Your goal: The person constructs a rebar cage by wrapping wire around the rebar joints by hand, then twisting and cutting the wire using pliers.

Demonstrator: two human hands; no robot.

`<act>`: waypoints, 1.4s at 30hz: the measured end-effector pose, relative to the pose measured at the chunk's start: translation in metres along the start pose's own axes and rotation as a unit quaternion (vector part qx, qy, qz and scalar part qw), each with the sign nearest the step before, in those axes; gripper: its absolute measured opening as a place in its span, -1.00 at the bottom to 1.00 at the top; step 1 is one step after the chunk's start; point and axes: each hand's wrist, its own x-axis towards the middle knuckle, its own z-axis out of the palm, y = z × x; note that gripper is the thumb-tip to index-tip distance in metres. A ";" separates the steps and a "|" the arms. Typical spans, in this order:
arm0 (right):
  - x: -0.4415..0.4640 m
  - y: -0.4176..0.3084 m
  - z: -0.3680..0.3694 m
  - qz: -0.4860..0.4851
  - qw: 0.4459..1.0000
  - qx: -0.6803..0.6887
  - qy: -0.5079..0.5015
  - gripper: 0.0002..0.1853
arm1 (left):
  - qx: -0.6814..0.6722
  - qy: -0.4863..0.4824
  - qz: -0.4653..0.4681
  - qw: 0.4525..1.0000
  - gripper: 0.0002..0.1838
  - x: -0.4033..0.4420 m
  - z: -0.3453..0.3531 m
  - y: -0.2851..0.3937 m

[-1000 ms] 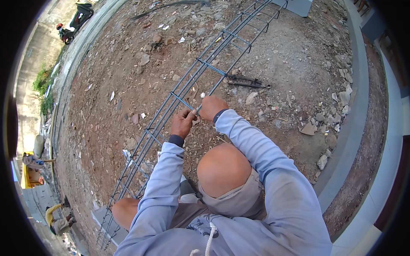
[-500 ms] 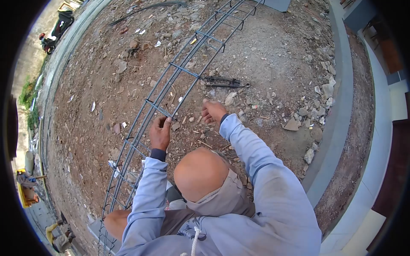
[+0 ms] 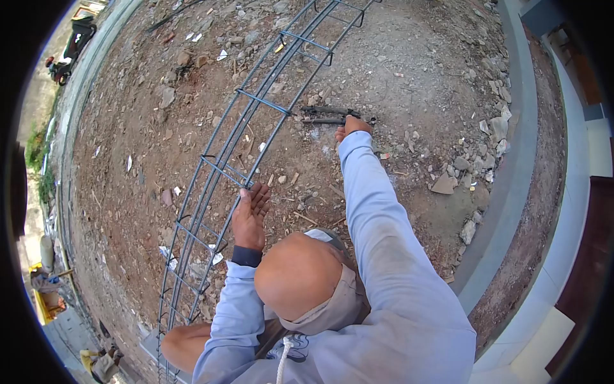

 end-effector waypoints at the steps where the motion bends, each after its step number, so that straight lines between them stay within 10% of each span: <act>1: 0.001 -0.002 0.004 -0.004 1.000 -0.001 0.002 -0.64 | -0.025 -0.017 -0.010 0.999 -0.39 0.005 0.001 0.002; 6: 0.000 0.005 0.003 -0.037 0.996 0.026 0.081 -0.73 | -0.190 -0.028 -0.037 0.981 -0.54 0.009 -0.003 -0.015; 10: 0.028 0.036 -0.022 -0.281 0.950 -0.009 0.135 -0.74 | -0.244 -0.029 -0.029 0.969 -0.62 0.008 -0.004 -0.021; 17: -0.056 -0.002 -0.098 -0.335 0.913 0.150 -0.178 -0.90 | -0.124 0.018 0.010 0.992 -0.67 0.016 -0.015 -0.024; 25: -0.227 -0.087 -0.168 -0.495 0.762 0.205 -0.364 -0.45 | 0.063 0.123 0.079 0.987 -0.67 0.007 0.000 -0.011; 30: -0.296 -0.083 -0.116 -0.359 0.651 0.261 -0.615 -0.31 | -0.018 0.130 0.067 0.989 -0.68 0.002 0.013 -0.018; 36: -0.277 -0.015 -0.045 -0.221 0.853 -0.198 -0.430 -0.64 | -0.084 0.120 0.095 0.985 -0.73 0.000 0.016 -0.034; 38: -0.267 -0.001 -0.029 -0.379 0.669 -0.568 -0.294 -0.66 | -0.101 0.110 0.082 0.985 -0.73 0.000 0.016 -0.033; 42: -0.246 0.029 -0.009 -0.417 0.495 -0.735 -0.204 -0.64 | -0.097 0.102 0.071 0.988 -0.74 -0.002 0.013 -0.031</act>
